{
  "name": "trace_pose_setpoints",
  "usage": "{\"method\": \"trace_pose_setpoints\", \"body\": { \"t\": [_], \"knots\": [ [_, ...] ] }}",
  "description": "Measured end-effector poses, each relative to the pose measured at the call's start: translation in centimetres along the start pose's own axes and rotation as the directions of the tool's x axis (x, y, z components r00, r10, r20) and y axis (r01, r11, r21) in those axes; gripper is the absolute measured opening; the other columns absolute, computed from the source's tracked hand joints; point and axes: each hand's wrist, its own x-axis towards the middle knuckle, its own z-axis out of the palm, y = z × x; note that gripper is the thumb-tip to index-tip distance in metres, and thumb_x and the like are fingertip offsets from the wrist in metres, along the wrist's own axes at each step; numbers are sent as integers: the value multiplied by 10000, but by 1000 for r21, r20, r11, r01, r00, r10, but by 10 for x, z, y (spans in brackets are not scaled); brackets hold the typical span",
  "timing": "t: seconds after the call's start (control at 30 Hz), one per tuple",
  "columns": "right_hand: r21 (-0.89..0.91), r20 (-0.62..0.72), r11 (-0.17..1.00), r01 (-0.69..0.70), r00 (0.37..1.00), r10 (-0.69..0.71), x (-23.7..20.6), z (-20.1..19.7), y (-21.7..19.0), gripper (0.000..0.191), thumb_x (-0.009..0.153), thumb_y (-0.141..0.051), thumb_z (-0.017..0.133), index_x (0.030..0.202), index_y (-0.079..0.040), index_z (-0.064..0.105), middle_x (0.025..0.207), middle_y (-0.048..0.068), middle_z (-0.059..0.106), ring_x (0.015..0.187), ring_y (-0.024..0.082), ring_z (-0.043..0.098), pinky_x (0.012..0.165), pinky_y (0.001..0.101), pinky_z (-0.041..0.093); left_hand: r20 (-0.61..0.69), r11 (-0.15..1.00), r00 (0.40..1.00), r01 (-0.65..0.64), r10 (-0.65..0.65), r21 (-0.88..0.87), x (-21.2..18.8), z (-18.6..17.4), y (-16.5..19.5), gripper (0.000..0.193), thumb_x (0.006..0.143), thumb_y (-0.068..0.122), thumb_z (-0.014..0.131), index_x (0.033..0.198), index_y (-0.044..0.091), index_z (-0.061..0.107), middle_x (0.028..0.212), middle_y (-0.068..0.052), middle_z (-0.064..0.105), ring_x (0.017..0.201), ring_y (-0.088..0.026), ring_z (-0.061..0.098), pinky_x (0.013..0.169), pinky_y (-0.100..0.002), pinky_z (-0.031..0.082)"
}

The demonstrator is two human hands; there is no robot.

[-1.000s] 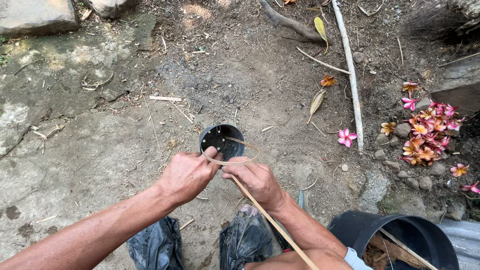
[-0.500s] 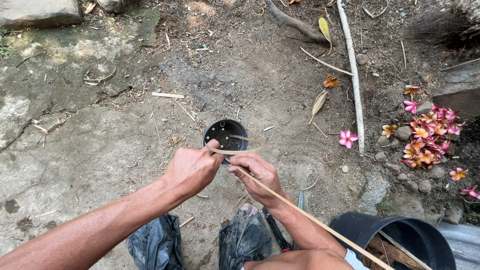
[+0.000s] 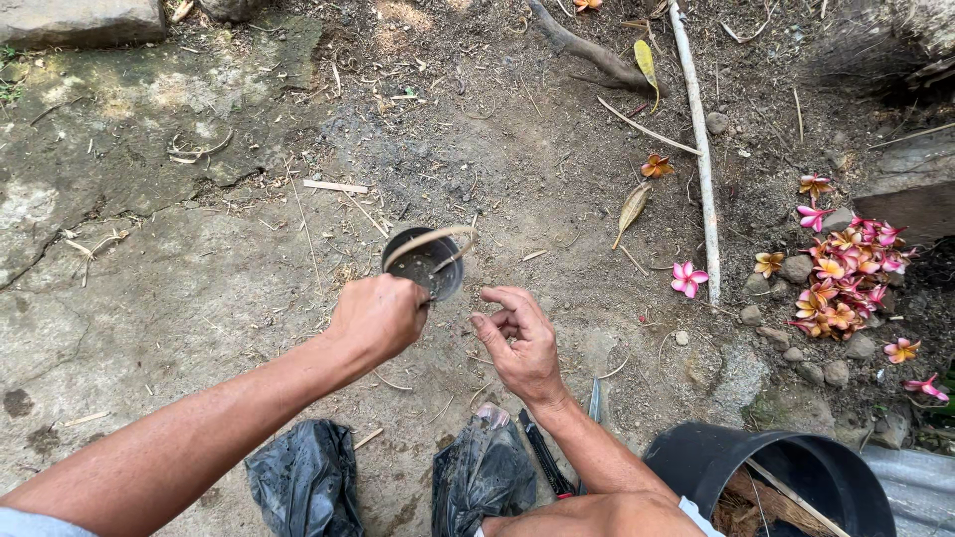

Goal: The person sits on the ground and builds a frame over a small black plastic pot using thin wooden strips. They thread a strip through a hole in the pot, bend it into an arc across the opening, hold it with pliers, and trim and secure additional strips, forming crossing arcs over the pot.

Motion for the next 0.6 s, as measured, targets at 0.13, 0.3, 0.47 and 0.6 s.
{"method": "trace_pose_setpoints", "body": {
  "t": [0.13, 0.3, 0.47, 0.6],
  "knots": [
    [68, 35, 982, -175, 984, 173, -1, 1, 2, 255, 975, -156, 719, 1180, -8, 680, 1116, 96, 669, 833, 83, 717, 671, 222, 600, 148, 934, 965, 248, -215, -258, 4, -18, -6, 193, 938, 143, 653, 1068, 115, 793, 786, -130, 770, 598, -239, 739, 551, -397, 612],
    [210, 46, 852, -480, 875, 481, -13, -3, 19, 243, 980, -170, 696, 1181, -35, 700, 837, 55, 716, 711, 76, 664, 568, 223, 532, 182, 716, 936, 349, -303, -604, -3, -33, -17, 212, 916, 171, 727, 1072, 51, 804, 795, -117, 805, 630, -143, 776, 614, -279, 552],
    [359, -147, 779, -514, 793, 591, -50, -23, 52, 206, 972, -136, 685, 1128, -3, 701, 882, 20, 722, 715, 78, 663, 587, 239, 539, 223, 590, 892, 431, -394, -683, -4, -36, -20, 251, 917, 179, 735, 1107, 18, 771, 790, -139, 788, 599, -140, 732, 482, -306, 464],
    [201, -411, 813, -547, 706, 576, -102, -34, 76, 174, 982, -126, 685, 1103, -6, 721, 901, 29, 733, 761, 85, 663, 667, 250, 548, 233, 539, 859, 475, -457, -695, -9, -28, -19, 243, 903, 198, 740, 1086, 40, 762, 780, -95, 770, 536, -127, 674, 434, -295, 413]
  ]
}}
